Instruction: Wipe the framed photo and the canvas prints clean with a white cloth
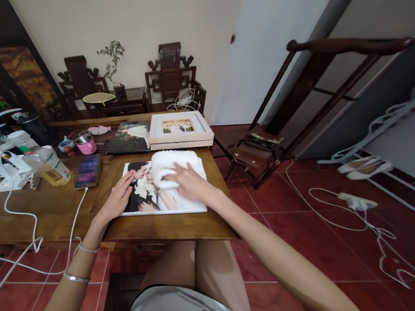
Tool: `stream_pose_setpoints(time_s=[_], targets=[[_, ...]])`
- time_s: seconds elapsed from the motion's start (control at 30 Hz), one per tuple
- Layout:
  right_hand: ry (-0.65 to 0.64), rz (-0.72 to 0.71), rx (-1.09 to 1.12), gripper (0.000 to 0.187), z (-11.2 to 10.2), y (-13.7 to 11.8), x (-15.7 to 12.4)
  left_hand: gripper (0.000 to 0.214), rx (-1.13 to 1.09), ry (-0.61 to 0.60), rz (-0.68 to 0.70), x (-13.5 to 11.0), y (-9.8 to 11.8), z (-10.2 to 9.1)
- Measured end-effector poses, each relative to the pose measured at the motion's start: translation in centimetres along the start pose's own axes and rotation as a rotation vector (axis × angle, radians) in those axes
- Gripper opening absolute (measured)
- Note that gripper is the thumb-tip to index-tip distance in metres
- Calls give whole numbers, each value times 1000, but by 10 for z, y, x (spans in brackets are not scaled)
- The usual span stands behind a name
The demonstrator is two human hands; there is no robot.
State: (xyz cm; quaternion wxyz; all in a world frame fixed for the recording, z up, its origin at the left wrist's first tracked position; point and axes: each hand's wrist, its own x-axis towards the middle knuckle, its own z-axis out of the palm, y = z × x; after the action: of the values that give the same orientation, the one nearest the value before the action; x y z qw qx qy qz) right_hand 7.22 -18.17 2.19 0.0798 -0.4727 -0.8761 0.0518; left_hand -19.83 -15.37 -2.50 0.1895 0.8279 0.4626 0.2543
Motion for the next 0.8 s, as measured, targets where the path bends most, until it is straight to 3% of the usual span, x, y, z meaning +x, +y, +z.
stream_pose_setpoints(time_s=[0.1,0.17,0.27,0.43,0.53,0.63,0.8], targets=[[15,69,-66,64,1,20,31,49,-20,5,-15,0,-2,0],[29,72,-83,62,1,18,32,48,-43,19,-24,0,-2,1],[24,25,-65,62,0,-4,3,48,-59,34,-25,1,-3,3],[-21,-81,-9,68,1,-60,-72,48,-52,31,-49,0,2,2],[-42,-150,28,66,0,-74,-90,49,-41,20,-74,-1,4,1],[-40,-145,42,67,-1,-63,-71,50,-37,23,-35,-1,3,1],[2,-49,5,64,-1,-15,11,49,-28,18,1,1,-3,2]])
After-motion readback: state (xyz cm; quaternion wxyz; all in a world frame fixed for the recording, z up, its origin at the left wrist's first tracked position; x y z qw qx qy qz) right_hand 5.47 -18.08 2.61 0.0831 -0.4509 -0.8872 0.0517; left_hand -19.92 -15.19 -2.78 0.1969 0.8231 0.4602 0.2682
